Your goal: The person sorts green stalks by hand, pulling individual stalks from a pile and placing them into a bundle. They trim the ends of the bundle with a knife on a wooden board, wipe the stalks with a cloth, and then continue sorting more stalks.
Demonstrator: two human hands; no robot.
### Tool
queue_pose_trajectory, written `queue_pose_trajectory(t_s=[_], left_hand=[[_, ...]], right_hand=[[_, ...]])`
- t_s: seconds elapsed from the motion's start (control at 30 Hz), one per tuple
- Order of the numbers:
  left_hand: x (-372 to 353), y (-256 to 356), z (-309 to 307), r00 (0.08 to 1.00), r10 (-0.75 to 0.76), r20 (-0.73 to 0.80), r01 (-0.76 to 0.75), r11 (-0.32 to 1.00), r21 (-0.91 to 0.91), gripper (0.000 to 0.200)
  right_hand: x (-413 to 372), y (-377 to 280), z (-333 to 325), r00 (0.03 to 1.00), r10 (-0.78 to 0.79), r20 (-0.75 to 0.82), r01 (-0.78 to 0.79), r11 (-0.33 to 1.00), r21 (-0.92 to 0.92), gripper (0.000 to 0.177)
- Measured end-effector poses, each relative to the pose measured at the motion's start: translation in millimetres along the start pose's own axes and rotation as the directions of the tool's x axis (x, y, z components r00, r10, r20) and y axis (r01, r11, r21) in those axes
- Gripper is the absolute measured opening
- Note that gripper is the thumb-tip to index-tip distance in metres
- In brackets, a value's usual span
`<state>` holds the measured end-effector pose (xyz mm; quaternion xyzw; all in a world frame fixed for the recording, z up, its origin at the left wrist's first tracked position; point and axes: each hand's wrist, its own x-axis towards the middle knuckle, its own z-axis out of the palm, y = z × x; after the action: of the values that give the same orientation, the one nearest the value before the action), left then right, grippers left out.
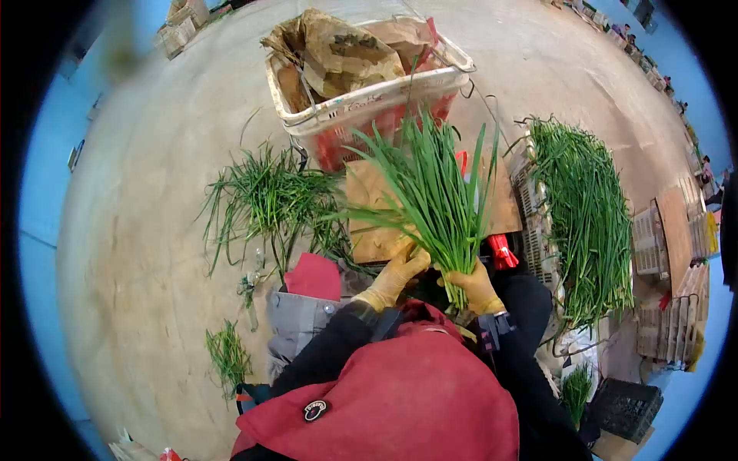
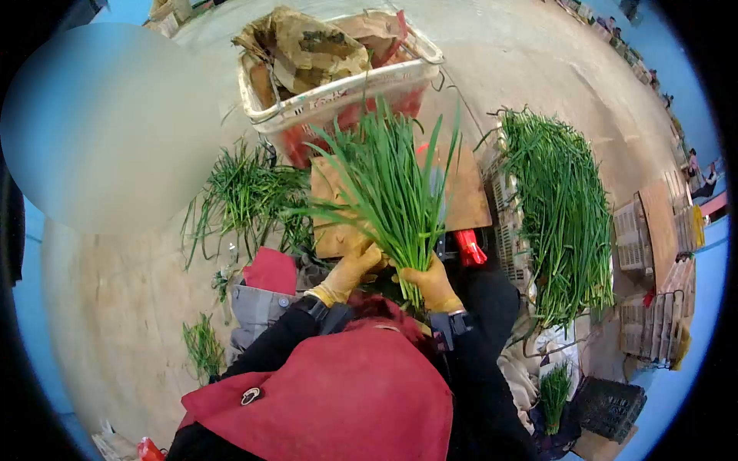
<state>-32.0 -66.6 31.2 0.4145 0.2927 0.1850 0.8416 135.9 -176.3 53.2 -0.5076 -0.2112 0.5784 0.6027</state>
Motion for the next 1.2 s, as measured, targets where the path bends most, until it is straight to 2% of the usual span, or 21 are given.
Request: queue_pose_trajectory(t_s=[0.07, 0.17, 0.2, 0.27, 0.37, 0.43, 0.5, 0.57, 0.6, 0.63, 0.67, 0.7, 0.73, 0.83, 0.87, 0.97, 1.0, 1.1, 1.13, 1.2], left_hand=[[-7.4, 5.9, 0.1, 0.999, -0.031, -0.025, 0.027, 0.985, -0.173, 0.054], [-3.5, 14.0, -11.1, 0.991, 0.061, 0.119, 0.004, 0.876, -0.482, 0.056], [-23.5, 43.6, 12.8, 0.974, 0.227, 0.002, -0.194, 0.839, -0.509, 0.054], [-19.3, 29.8, 8.4, 0.947, 0.303, -0.104, -0.318, 0.851, -0.417, 0.052], [-25.8, 26.3, -1.8, 0.920, 0.386, -0.062, -0.389, 0.889, -0.241, 0.061], [-26.3, 12.9, -7.7, 0.935, 0.336, -0.115, -0.355, 0.896, -0.265, 0.057], [-26.2, 8.2, -13.3, 0.917, 0.371, -0.145, -0.398, 0.873, -0.283, 0.050], [2.4, -25.0, -54.3, 0.923, 0.351, -0.157, -0.383, 0.882, -0.277, 0.045], [-5.8, -10.6, -54.3, 0.862, 0.482, -0.157, -0.486, 0.874, 0.016, 0.045], [-14.3, 4.2, -54.0, 0.783, 0.603, -0.154, -0.542, 0.782, 0.307, 0.045], [-40.1, 46.1, -21.9, 0.867, 0.454, -0.204, -0.471, 0.881, -0.042, 0.048], [-54.9, 68.4, -4.7, 0.937, 0.292, -0.192, -0.346, 0.855, -0.387, 0.051], [-43.5, 53.0, -19.4, 0.886, 0.278, -0.372, -0.393, 0.876, -0.280, 0.064], [-54.5, 73.0, -25.4, 0.892, 0.392, -0.223, -0.444, 0.853, -0.274, 0.086], [-65.7, 79.0, -17.8, 0.927, 0.283, -0.247, -0.357, 0.868, -0.345, 0.102], [-62.9, 63.4, -42.7, 0.896, 0.375, -0.237, -0.441, 0.811, -0.384, 0.106], [-55.9, 50.5, -52.4, 0.859, 0.410, -0.305, -0.505, 0.772, -0.385, 0.103], [-46.3, 37.5, -82.7, 0.819, 0.444, -0.364, -0.537, 0.817, -0.211, 0.069], [-56.1, 59.4, -67.3, 0.839, 0.448, -0.308, -0.527, 0.809, -0.260, 0.046], [-66.8, 83.2, -43.3, 0.794, 0.412, -0.447, -0.537, 0.820, -0.198, 0.035]], right_hand=[[-10.2, -0.3, -5.3, 0.998, 0.017, 0.066, -0.016, 1.000, -0.019, 0.054], [-24.8, 4.5, -7.1, 0.988, 0.015, 0.153, 0.019, 0.976, -0.216, 0.061], [-24.8, 17.2, -18.2, 0.982, -0.049, 0.184, 0.116, 0.920, -0.374, 0.062], [-31.5, 15.9, -12.6, 0.981, -0.107, 0.165, 0.183, 0.795, -0.578, 0.063], [-31.8, 10.4, 2.0, 0.971, -0.175, 0.162, 0.236, 0.598, -0.766, 0.066], [-34.3, 2.4, 18.7, 0.945, -0.264, 0.191, 0.297, 0.452, -0.841, 0.068], [-33.5, -1.6, 28.2, 0.930, -0.286, 0.232, 0.317, 0.303, -0.899, 0.069], [-29.5, 3.4, 27.6, 0.901, -0.311, 0.301, 0.356, 0.139, -0.924, 0.069], [-29.8, -0.3, 32.8, 0.914, -0.274, 0.300, 0.338, 0.104, -0.935, 0.068], [-30.9, -7.4, 41.5, 0.926, -0.235, 0.297, 0.320, 0.067, -0.945, 0.067], [-31.3, -11.0, 46.9, 0.936, -0.195, 0.293, 0.304, 0.029, -0.952, 0.066], [-31.1, -9.9, 48.4, 0.933, -0.188, 0.307, 0.314, 0.009, -0.949, 0.065], [-31.1, -8.4, 50.0, 0.929, -0.182, 0.321, 0.324, -0.011, -0.946, 0.065], [-28.4, -1.8, 50.8, 0.933, -0.138, 0.333, 0.330, -0.042, -0.943, 0.070], [-28.3, 0.0, 50.0, 0.938, -0.118, 0.327, 0.324, -0.046, -0.945, 0.072], [-29.5, 0.1, 56.3, 0.937, -0.157, 0.312, 0.316, 0.002, -0.949, 0.072], [-31.4, 1.0, 57.6, 0.939, -0.148, 0.310, 0.314, 0.001, -0.950, 0.070], [-35.8, -2.6, 64.2, 0.942, -0.109, 0.318, 0.319, -0.006, -0.948, 0.068], [-34.8, 0.5, 62.1, 0.938, -0.105, 0.331, 0.330, -0.025, -0.944, 0.067], [-33.8, 5.9, 58.9, 0.932, -0.094, 0.349, 0.347, -0.038, -0.937, 0.068]])
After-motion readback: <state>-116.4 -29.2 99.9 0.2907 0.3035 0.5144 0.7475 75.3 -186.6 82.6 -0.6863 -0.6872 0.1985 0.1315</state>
